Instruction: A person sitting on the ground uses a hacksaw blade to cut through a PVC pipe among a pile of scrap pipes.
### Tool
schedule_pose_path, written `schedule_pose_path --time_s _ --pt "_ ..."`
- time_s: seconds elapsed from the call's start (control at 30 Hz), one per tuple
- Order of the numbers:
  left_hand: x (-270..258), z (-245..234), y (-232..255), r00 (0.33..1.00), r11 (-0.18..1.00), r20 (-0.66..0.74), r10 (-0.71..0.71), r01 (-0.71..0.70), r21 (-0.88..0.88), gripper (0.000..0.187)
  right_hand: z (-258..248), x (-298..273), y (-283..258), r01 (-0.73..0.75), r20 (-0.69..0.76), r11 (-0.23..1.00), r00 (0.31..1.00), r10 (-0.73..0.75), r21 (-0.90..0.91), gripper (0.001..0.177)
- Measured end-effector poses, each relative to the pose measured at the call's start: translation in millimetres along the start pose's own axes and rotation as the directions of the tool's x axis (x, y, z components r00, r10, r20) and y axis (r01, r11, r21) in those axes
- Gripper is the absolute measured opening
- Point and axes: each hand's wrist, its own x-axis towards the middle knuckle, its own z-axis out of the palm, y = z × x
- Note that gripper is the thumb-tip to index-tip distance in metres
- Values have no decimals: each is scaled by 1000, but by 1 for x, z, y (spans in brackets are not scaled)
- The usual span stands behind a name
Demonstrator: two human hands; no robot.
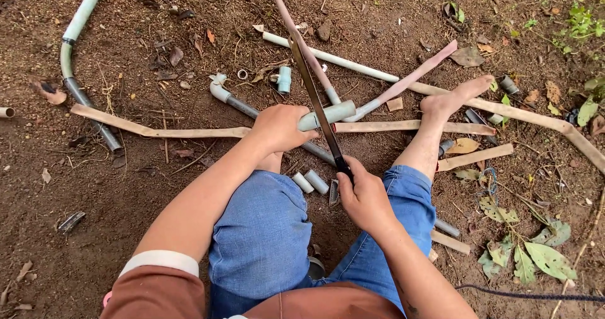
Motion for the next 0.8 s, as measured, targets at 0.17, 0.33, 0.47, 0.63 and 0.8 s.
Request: schedule_pose_path --time_s 0.17,0.33,0.47,0.63,0.8 --pt "-1 -1 2 1000 1000 5 5 -5 -5 38 -3 -3 -11 6 -12 1000 1000 -6 -14 41" --pt "-2 -1 1 1000 1000 22 8 -8 -10 42 1 -4 -3 14 -34 999 999 -13 32 42" --pt "1 1 0 999 999 42 10 -8 -51 38 16 2 37 -56 53 916 998 38 397 42" --pt "-3 -4 7 998 997 60 4 0 -74 38 20 4 51 -96 113 713 993 23 694 44" --pt "0 -3 5 997 996 79 -7 14 -83 43 24 2 53 -96 104 623 994 24 777 44"
